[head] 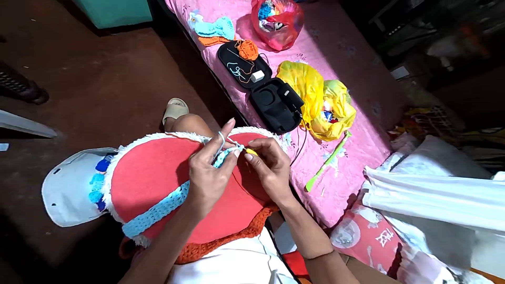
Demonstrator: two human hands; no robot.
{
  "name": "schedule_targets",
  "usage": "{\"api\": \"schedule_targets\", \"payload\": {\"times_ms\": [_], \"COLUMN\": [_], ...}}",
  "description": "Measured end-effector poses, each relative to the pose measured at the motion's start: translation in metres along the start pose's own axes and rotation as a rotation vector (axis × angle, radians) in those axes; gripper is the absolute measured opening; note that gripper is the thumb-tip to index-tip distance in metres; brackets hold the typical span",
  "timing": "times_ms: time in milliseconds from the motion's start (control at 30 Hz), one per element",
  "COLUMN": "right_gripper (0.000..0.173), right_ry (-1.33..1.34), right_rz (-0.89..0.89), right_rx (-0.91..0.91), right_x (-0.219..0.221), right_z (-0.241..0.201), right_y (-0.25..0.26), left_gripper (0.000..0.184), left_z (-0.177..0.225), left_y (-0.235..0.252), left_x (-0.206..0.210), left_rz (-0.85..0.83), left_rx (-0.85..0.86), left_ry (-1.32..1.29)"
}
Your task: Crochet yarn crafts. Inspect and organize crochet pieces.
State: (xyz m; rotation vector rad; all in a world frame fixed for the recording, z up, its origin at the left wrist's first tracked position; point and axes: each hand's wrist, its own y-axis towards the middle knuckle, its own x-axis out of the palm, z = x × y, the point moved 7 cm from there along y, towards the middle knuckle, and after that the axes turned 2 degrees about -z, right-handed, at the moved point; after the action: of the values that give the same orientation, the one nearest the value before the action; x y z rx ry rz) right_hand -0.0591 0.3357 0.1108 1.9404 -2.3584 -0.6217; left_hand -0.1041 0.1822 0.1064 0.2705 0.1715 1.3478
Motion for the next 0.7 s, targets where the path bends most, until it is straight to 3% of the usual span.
{"api": "schedule_targets", "payload": {"times_ms": [100, 233, 700], "right_gripper": [0.014, 0.011, 0.011], "right_ry": [-0.253, -0.362, -0.464], "right_rz": [0.028, 0.028, -0.043], "right_rx": [-0.196, -0.295, -0.371], "right_x": [-0.001, 0.0, 0.001], "right_z": [-0.004, -0.005, -0.01], "right_y": [-0.005, -0.008, -0.007], "left_gripper": [0.056, 0.056, 0.05], "left_z": [-0.002, -0.004, -0.012], "left_y": [0.006, 0.012, 0.018], "left_x": [-0.002, -0.005, -0.016], "left_rz": [-0.064, -0.131, -0.157], "left_rx": [-0.07, -0.124, -0.228], "left_ry": [-0.021, -0.028, -0.143]}}
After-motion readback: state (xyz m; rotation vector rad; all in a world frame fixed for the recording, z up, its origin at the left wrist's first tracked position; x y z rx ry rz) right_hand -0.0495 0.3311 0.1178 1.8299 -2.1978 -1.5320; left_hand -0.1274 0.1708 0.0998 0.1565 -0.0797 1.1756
